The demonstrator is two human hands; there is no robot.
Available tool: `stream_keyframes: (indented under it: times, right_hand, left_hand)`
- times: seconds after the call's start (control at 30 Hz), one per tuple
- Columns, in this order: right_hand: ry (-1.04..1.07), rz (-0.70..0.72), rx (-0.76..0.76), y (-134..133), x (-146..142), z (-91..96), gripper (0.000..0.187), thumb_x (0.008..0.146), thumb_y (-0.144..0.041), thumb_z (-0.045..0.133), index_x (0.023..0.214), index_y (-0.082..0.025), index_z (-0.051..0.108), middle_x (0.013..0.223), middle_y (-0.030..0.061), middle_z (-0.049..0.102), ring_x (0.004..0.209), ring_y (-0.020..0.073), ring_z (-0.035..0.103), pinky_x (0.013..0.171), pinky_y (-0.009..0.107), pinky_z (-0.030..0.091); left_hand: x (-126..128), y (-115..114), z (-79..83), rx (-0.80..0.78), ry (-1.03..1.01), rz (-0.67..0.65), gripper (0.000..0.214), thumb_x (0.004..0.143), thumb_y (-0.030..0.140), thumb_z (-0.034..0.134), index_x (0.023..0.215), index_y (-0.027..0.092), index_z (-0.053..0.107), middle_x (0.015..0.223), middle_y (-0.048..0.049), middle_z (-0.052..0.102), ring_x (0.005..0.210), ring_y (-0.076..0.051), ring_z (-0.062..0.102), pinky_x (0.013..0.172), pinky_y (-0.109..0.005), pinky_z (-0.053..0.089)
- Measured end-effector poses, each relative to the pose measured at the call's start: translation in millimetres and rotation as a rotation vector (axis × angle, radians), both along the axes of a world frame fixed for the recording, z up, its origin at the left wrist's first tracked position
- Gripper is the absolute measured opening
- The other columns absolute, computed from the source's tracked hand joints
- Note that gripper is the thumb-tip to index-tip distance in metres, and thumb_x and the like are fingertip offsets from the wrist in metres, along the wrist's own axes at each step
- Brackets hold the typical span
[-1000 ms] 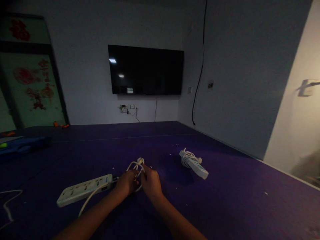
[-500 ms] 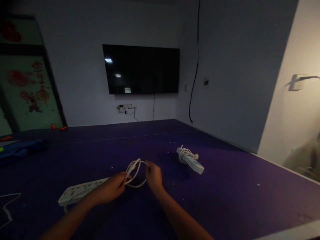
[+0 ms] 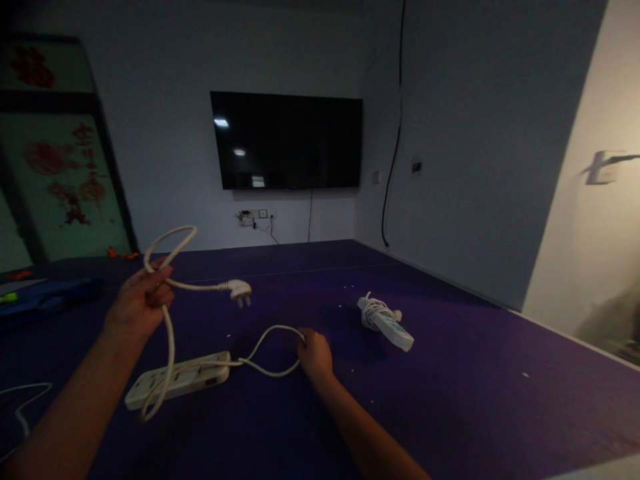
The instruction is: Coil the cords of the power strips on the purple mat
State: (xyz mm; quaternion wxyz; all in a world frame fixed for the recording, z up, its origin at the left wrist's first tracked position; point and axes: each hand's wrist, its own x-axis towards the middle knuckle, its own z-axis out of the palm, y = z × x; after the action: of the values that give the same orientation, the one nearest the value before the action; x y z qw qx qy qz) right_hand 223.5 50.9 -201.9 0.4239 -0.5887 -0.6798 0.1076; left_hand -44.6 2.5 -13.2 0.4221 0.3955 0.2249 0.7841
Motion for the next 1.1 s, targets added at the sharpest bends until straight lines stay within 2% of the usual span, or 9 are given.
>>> stream_keyframes:
  times: [0.2, 0.4, 0.5, 0.57, 0.63, 0.73, 0.9, 1.0, 1.1]
  right_hand:
    - [-0.291, -0.019, 0.126, -13, -6, 15.9, 0.034, 0.08, -0.02, 0.055, 0.113, -0.019, 0.063, 0.112, 0.0124, 0.063, 0.107, 0.0257, 0.055, 0.091, 0.038, 0.041]
    - [-0.55, 0.384, 0.222, -30, -27, 22.4, 0.04, 0.076, -0.045, 0.063, 0.11, -0.023, 0.063, 0.101, 0.0078, 0.067, 0.104, 0.0247, 0.054, 0.105, 0.049, 0.02]
    - [-0.701, 0.406, 0.152, -28, -30, 20.2, 0.022, 0.078, -0.026, 0.059, 0.097, -0.019, 0.067, 0.092, 0.0094, 0.068, 0.095, 0.0238, 0.058, 0.101, 0.045, 0.027]
    - [-0.723, 0.377, 0.109, -26, -29, 19.5, 0.023, 0.077, -0.011, 0.051, 0.091, -0.016, 0.068, 0.091, 0.0108, 0.068, 0.092, 0.0224, 0.059, 0.094, 0.039, 0.035]
    - [-0.618, 0.387, 0.08, -25, -30, 19.1, 0.028, 0.074, -0.006, 0.047, 0.089, -0.016, 0.069, 0.091, 0.0106, 0.069, 0.09, 0.0212, 0.061, 0.088, 0.034, 0.04]
    - [-0.23, 0.468, 0.07, -25, -34, 18.0, 0.036, 0.071, -0.003, 0.043, 0.09, -0.018, 0.069, 0.094, 0.007, 0.07, 0.091, 0.0183, 0.063, 0.082, 0.029, 0.045]
    - [0.348, 0.637, 0.032, -30, -42, 14.8, 0.033, 0.066, -0.007, 0.047, 0.09, -0.016, 0.069, 0.083, 0.0051, 0.071, 0.074, 0.0163, 0.066, 0.069, 0.028, 0.051]
    - [0.469, 0.716, -0.045, -37, -42, 17.6, 0.039, 0.065, -0.012, 0.054, 0.101, -0.015, 0.066, 0.084, 0.0057, 0.071, 0.07, 0.0159, 0.066, 0.065, 0.027, 0.051]
    - [0.439, 0.846, -0.033, -47, -40, 27.5, 0.042, 0.062, -0.017, 0.063, 0.104, -0.018, 0.065, 0.094, 0.006, 0.07, 0.08, 0.0171, 0.065, 0.072, 0.028, 0.05]
  left_hand:
    - [25, -8, 52.6, 0.206, -0.109, 0.063, 0.025, 0.071, -0.008, 0.048, 0.062, 0.015, 0.053, 0.037, 0.0098, 0.037, 0.026, -0.001, 0.018, 0.028, -0.014, 0.011]
    - [68, -7, 79.5, 0.23, -0.203, -0.037, 0.024, 0.078, -0.002, 0.048, 0.062, 0.016, 0.049, 0.048, 0.008, 0.043, 0.03, 0.0, 0.017, 0.029, -0.014, 0.011]
    - [81, 3, 86.2, 0.247, -0.245, -0.086, 0.024, 0.079, 0.003, 0.049, 0.059, 0.015, 0.046, 0.051, 0.0074, 0.044, 0.03, 0.001, 0.018, 0.029, -0.015, 0.011]
    - [86, 11, 88.0, 0.232, -0.279, -0.132, 0.025, 0.08, 0.006, 0.05, 0.058, 0.016, 0.044, 0.051, 0.0075, 0.042, 0.03, 0.001, 0.018, 0.028, -0.015, 0.012]
    - [91, 20, 86.6, 0.196, -0.325, -0.187, 0.026, 0.08, 0.008, 0.05, 0.057, 0.016, 0.043, 0.051, 0.0077, 0.041, 0.029, 0.001, 0.019, 0.028, -0.015, 0.013]
    - [101, 35, 77.2, 0.093, -0.405, -0.252, 0.026, 0.08, 0.009, 0.049, 0.056, 0.017, 0.041, 0.049, 0.0085, 0.039, 0.029, 0.001, 0.019, 0.028, -0.014, 0.016]
    - [127, 62, 44.8, -0.13, -0.485, -0.274, 0.027, 0.079, 0.008, 0.047, 0.056, 0.018, 0.037, 0.046, 0.0103, 0.032, 0.029, 0.001, 0.018, 0.028, -0.013, 0.016]
    - [140, 75, 21.2, -0.191, -0.477, -0.277, 0.027, 0.078, 0.007, 0.047, 0.056, 0.018, 0.037, 0.046, 0.0106, 0.032, 0.028, 0.001, 0.018, 0.029, -0.013, 0.016]
    - [147, 85, 0.4, -0.241, -0.466, -0.271, 0.024, 0.077, 0.006, 0.048, 0.058, 0.017, 0.039, 0.046, 0.0105, 0.033, 0.028, 0.001, 0.018, 0.029, -0.013, 0.016]
